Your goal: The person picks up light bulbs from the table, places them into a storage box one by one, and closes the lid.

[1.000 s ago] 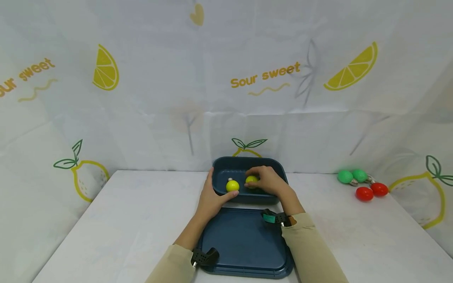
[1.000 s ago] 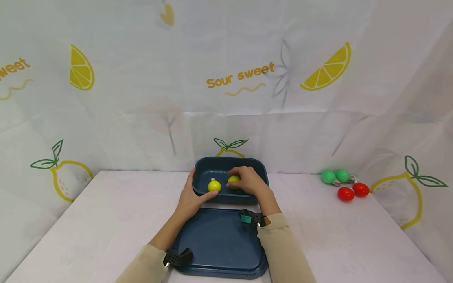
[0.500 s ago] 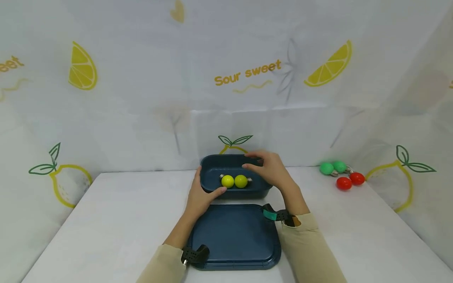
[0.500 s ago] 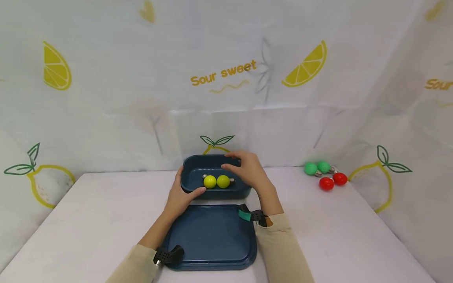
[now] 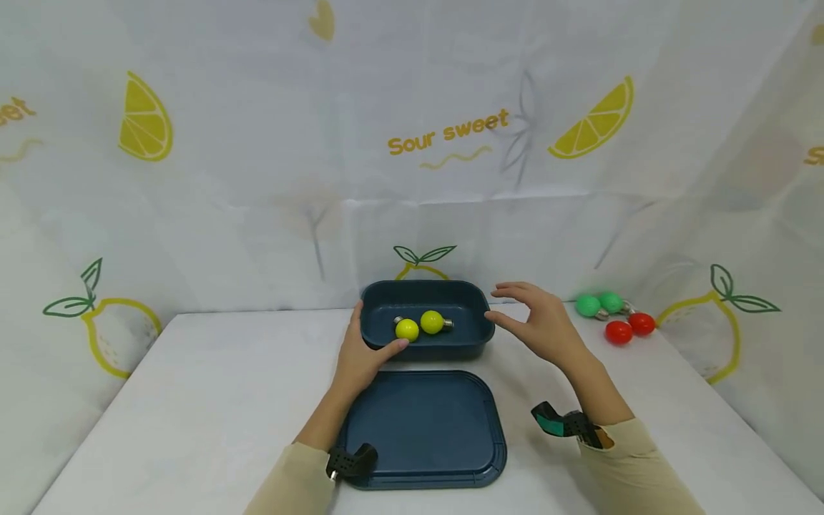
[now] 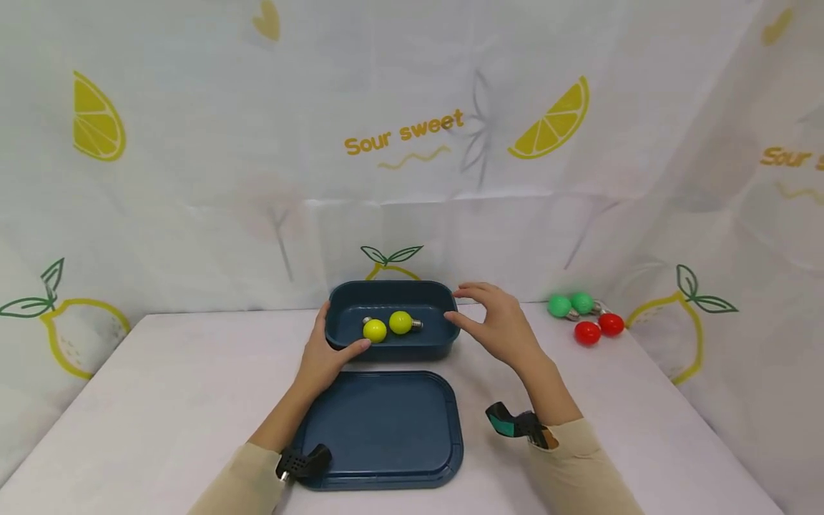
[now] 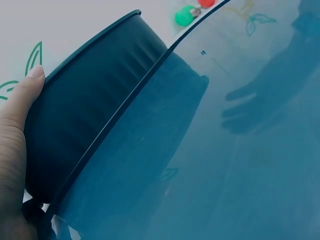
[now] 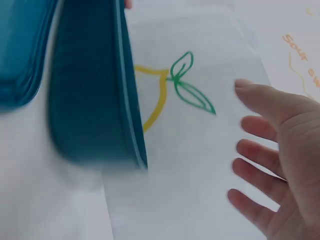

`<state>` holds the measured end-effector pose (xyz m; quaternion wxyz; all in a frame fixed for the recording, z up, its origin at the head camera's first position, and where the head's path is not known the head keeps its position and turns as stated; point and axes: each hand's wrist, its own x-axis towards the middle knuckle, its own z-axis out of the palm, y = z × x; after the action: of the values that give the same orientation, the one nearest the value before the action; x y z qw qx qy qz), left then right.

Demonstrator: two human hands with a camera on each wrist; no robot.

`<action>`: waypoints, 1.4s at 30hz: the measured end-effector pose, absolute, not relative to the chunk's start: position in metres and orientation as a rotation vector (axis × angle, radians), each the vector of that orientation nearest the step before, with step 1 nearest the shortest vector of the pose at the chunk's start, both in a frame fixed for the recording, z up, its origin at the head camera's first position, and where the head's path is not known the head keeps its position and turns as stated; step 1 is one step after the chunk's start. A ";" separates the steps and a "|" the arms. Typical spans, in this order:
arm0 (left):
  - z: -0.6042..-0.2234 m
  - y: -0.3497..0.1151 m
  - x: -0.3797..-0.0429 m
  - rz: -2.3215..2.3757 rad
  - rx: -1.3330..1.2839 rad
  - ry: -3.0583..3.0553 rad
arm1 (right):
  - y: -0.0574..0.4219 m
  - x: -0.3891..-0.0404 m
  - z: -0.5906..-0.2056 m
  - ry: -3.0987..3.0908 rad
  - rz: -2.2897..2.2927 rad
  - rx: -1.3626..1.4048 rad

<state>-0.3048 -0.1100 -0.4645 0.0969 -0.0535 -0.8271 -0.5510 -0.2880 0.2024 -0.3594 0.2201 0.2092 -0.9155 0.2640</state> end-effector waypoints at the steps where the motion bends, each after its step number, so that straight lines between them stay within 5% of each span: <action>1: -0.464 -0.110 -0.305 -1.633 -0.155 -2.450 | 0.207 -0.286 -0.361 -2.518 0.728 0.567; 42: -0.463 -0.111 -0.305 -1.609 -0.158 -2.479 | 0.369 -0.298 -0.432 -2.457 0.710 0.049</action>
<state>-0.3054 -0.1105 -0.4635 0.0908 -0.0530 -0.8341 -0.5415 -0.2984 0.3691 -0.4320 0.2877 0.0182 -0.9200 0.2657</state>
